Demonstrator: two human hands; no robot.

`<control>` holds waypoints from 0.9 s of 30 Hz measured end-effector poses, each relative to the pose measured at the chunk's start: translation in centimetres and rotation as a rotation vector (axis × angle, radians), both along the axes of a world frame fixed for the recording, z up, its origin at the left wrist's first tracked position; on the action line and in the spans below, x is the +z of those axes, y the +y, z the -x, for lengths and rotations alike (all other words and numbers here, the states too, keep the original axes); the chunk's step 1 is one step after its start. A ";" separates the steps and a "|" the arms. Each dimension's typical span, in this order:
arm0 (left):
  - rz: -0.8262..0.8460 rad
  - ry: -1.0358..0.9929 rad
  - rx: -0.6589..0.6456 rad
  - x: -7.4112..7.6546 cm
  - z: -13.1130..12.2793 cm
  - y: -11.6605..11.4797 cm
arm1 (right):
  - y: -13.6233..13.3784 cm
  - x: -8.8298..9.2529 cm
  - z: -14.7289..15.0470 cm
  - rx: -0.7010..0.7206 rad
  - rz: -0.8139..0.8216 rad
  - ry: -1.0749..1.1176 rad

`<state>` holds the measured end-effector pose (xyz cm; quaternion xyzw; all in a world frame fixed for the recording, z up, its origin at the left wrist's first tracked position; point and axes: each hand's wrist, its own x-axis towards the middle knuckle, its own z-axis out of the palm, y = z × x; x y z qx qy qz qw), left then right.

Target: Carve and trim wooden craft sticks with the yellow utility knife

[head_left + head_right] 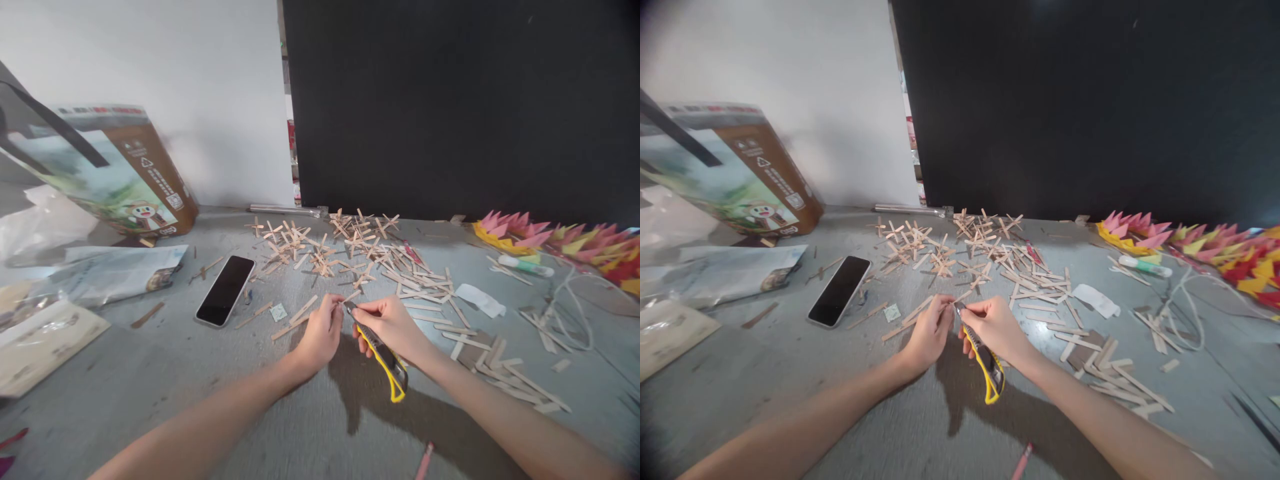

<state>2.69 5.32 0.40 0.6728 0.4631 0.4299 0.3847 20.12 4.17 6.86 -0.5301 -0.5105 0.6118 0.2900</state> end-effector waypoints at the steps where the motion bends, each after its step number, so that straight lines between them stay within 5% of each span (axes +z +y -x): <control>1: 0.006 -0.012 -0.006 -0.1 0.0 0.0 | 0.0 0.2 -0.1 0.005 0.008 0.012; 11: 0.102 -0.240 0.024 -0.6 0.0 0.8 | -0.7 0.1 0.6 -0.029 -0.205 -0.106; 27: 0.182 -0.329 -0.075 -0.2 -0.1 0.4 | -0.8 -0.4 0.9 -0.016 -0.242 -0.102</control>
